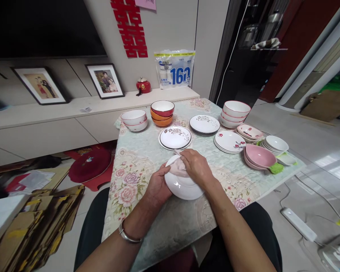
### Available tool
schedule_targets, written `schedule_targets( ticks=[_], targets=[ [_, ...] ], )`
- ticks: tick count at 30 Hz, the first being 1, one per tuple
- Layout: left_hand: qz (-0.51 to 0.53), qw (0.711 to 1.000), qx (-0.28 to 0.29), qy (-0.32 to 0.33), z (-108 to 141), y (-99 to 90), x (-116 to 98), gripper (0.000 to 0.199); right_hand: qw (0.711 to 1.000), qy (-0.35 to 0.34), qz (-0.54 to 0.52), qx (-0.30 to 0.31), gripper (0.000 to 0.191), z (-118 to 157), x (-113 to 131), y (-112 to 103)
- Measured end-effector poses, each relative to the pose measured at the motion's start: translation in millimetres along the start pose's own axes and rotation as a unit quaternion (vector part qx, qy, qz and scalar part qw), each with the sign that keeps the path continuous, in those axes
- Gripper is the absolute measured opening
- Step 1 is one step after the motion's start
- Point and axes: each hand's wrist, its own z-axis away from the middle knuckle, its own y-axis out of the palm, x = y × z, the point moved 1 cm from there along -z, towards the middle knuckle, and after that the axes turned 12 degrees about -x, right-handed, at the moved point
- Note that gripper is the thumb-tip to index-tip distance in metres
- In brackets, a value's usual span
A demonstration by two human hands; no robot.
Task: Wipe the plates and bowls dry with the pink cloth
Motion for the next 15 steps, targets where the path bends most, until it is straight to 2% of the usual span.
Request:
schedule_targets(
  ticks=[3, 5, 7, 9, 12, 15],
  targets=[
    [0.010, 1.000, 0.007, -0.024, 1, 3.1, 0, 0.040, 0.995, 0.072, 0.075, 0.001, 0.029, 1, -7, -3],
    [0.016, 0.998, 0.022, -0.055, 3, 6.1, 0, 0.039, 0.992, 0.083, 0.099, 0.000, 0.029, 3, -5, -3],
    [0.020, 0.996, 0.035, -0.077, 3, 7.4, -1, 0.042, 0.996, 0.048, 0.078, -0.014, 0.030, 5, 3, 0],
    [0.019, 0.996, 0.024, -0.087, 1, 6.0, -1, 0.039, 1.000, -0.019, 0.020, -0.012, 0.032, 6, 13, 2],
    [0.011, 0.996, -0.015, -0.092, -2, 2.2, -2, 0.032, 0.990, -0.105, -0.079, 0.043, 0.034, 6, 22, 3],
    [0.006, 0.996, -0.019, -0.088, -1, 3.0, -3, 0.034, 0.986, -0.119, -0.090, 0.075, 0.039, 3, 15, -1]
  ],
)
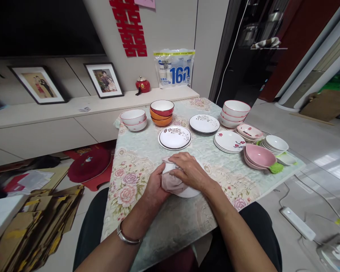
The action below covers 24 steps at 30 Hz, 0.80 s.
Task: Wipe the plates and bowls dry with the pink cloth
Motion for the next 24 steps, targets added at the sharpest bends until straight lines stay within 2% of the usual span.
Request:
schedule_targets(
  ticks=[4, 8, 10, 12, 15, 19, 22, 24],
  targets=[
    [0.006, 0.999, 0.031, 0.004, 3, 6.0, 1, 0.045, 0.987, 0.097, 0.117, -0.053, 0.027, 3, -20, -10],
    [0.004, 1.000, 0.021, 0.002, 5, 6.6, 2, 0.049, 0.937, 0.215, 0.265, -0.077, 0.024, 8, -27, -14],
    [-0.003, 1.000, 0.013, 0.006, 3, 4.9, 3, 0.049, 0.912, 0.239, 0.325, -0.078, 0.024, 8, -24, -13],
    [-0.006, 1.000, 0.008, 0.012, 1, 3.0, 3, 0.049, 0.906, 0.229, 0.348, -0.080, 0.023, 6, -17, -10],
    [0.007, 1.000, -0.001, 0.020, -1, 1.3, 4, 0.047, 0.932, 0.174, 0.309, -0.077, 0.023, 1, 0, -3],
    [0.021, 1.000, -0.006, 0.004, 1, 2.4, 2, 0.038, 0.982, 0.110, 0.147, -0.031, 0.030, -4, 22, -1],
    [0.007, 1.000, 0.009, -0.015, 3, 4.5, 1, 0.032, 0.997, 0.076, 0.025, 0.019, 0.036, -4, 26, -5],
    [0.001, 1.000, 0.016, -0.010, 5, 5.6, 1, 0.027, 0.997, 0.072, -0.028, 0.027, 0.035, -3, 19, -8]
  ],
)
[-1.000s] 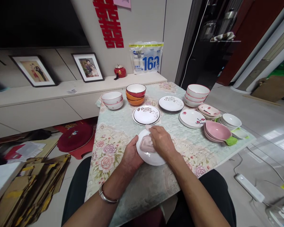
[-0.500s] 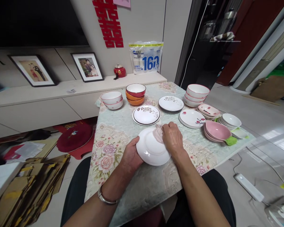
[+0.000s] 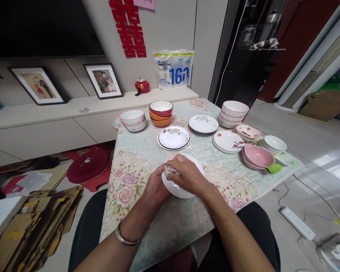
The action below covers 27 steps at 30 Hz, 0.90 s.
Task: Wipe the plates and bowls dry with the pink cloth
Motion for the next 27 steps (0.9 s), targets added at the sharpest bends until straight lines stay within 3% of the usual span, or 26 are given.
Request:
schedule_targets(
  ticks=[2, 6, 10, 15, 18, 24, 27],
  targets=[
    [0.006, 1.000, -0.004, 0.016, 1, 0.6, 0, 0.026, 0.999, 0.031, -0.010, -0.029, 0.036, 0, -15, -4],
    [-0.001, 0.998, -0.022, 0.064, 3, -0.7, -2, 0.029, 0.980, 0.133, 0.078, -0.123, 0.031, 2, -49, -13],
    [-0.027, 0.995, -0.019, 0.095, 3, -5.0, -4, 0.031, 0.968, 0.154, 0.121, -0.159, 0.021, 4, -52, -12],
    [-0.042, 0.996, 0.011, 0.079, 4, -5.9, -2, 0.037, 0.993, 0.032, 0.035, -0.112, 0.019, 1, -13, 6],
    [-0.045, 0.997, 0.026, 0.064, 6, -3.6, -1, 0.047, 0.996, -0.008, 0.038, -0.083, 0.023, -1, -4, 9],
    [-0.065, 0.995, 0.032, 0.073, 8, -3.1, -1, 0.060, 0.967, 0.157, 0.164, -0.113, 0.023, 1, -45, -12],
    [-0.075, 0.994, 0.026, 0.077, 8, -4.4, -2, 0.059, 0.957, 0.172, 0.202, -0.116, 0.023, 3, -49, -15]
  ],
)
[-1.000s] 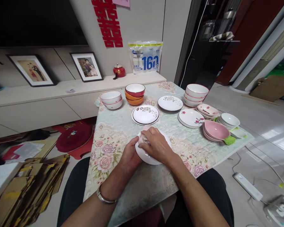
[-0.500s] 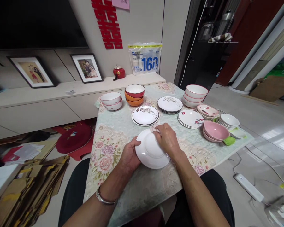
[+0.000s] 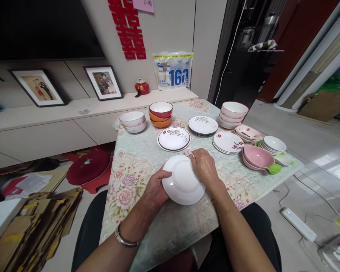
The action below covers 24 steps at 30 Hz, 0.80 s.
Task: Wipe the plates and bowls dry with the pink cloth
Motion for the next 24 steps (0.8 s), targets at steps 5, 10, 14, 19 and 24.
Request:
schedule_targets(
  ticks=[5, 10, 14, 19, 24],
  targets=[
    [0.008, 1.000, 0.010, -0.004, 1, -0.4, 3, 0.067, 0.985, -0.135, -0.110, 0.005, 0.027, 11, 33, 0],
    [0.010, 1.000, 0.010, -0.013, -2, -0.6, 7, 0.064, 0.966, -0.195, -0.168, 0.018, 0.028, 11, 41, 2],
    [0.016, 1.000, 0.010, -0.007, -2, 1.7, 8, 0.058, 0.994, -0.085, -0.070, 0.005, 0.027, 3, 14, 2],
    [0.019, 0.999, 0.012, 0.025, -1, 3.6, 4, 0.062, 0.999, 0.003, 0.049, 0.016, 0.028, 1, -1, 2],
    [0.090, 0.995, 0.020, -0.029, -5, 2.7, 0, 0.039, 0.990, -0.119, -0.068, -0.034, 0.027, 10, 23, 4]
  ],
)
